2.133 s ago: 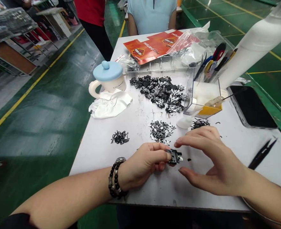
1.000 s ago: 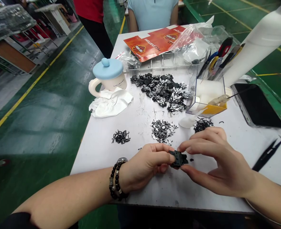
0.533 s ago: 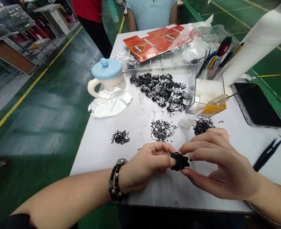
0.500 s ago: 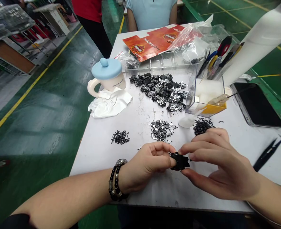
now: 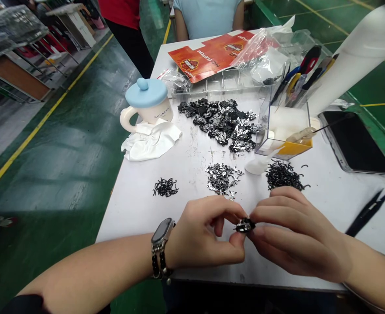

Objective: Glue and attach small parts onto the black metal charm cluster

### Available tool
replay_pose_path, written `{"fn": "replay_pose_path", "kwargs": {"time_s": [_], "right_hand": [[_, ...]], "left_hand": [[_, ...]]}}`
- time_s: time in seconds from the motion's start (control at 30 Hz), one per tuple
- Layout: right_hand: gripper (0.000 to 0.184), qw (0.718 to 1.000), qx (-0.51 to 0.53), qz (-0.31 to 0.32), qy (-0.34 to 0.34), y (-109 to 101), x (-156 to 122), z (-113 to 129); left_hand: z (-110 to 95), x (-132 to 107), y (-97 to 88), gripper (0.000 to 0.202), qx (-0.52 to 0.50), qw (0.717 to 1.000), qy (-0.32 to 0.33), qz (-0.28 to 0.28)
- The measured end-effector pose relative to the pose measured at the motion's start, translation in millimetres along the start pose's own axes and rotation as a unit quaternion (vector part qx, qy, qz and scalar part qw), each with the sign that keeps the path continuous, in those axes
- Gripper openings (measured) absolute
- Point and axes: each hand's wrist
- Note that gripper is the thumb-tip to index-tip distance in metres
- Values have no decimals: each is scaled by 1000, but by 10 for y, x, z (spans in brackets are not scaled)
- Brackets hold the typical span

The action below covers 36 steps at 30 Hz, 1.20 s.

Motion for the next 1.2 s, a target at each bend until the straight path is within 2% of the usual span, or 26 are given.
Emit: {"fn": "replay_pose_path", "kwargs": {"time_s": [0.07,0.17,0.27,0.47,0.57,0.63,0.67,0.7,0.73,0.8,0.83,0.87,0.93,1.07,1.2], "right_hand": [[23,1000,-8,-1,-9,-8,-5,-3],[21,1000,-12,4,-10,-15,-9,-2],[18,1000,-8,17,-4,-15,-13,5],[13,1000,-8,23,-1,-15,-9,-1],[15,1000,-18,17,-3,-16,3,-13],[18,1000,-21,14,8,-21,18,-14],[21,1000,-8,10,20,-25,28,-12],[25,999,13,2,36,-29,39,-10],[29,997,40,-10,58,-33,48,-8],[32,986,101,-43,123,-39,58,-9],[31,977,129,-57,161,-40,56,-12],[29,966,156,-64,197,-41,49,-17],[22,944,204,-62,252,-43,28,-32],[11,918,245,-40,310,-55,6,-55],[10,907,261,-36,327,-61,29,-48]], "left_hand": [[1,-17,4,26,82,991,103,-18],[3,-39,6,26,142,974,173,-29],[10,-51,4,25,148,971,185,-19],[25,-54,2,28,111,979,169,-6],[7,-31,-11,27,53,993,107,8],[-2,-5,-24,25,-23,999,5,25],[-1,8,-31,23,-83,994,-63,40],[5,21,-36,21,-157,977,-134,57],[15,34,-40,22,-242,947,-199,74],[46,53,-39,27,-395,864,-296,100],[63,61,-37,30,-446,829,-320,105],[78,67,-33,32,-478,806,-332,108],[99,74,-27,32,-496,791,-341,114],[112,75,-29,26,-492,792,-339,126],[115,71,-37,26,-485,794,-341,132]]}}
Point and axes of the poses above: each hand's wrist, its own x-axis towards the middle knuckle, its own y-axis out of the palm, z = x × y, and after that the axes turned 1 degree about y, right-handed
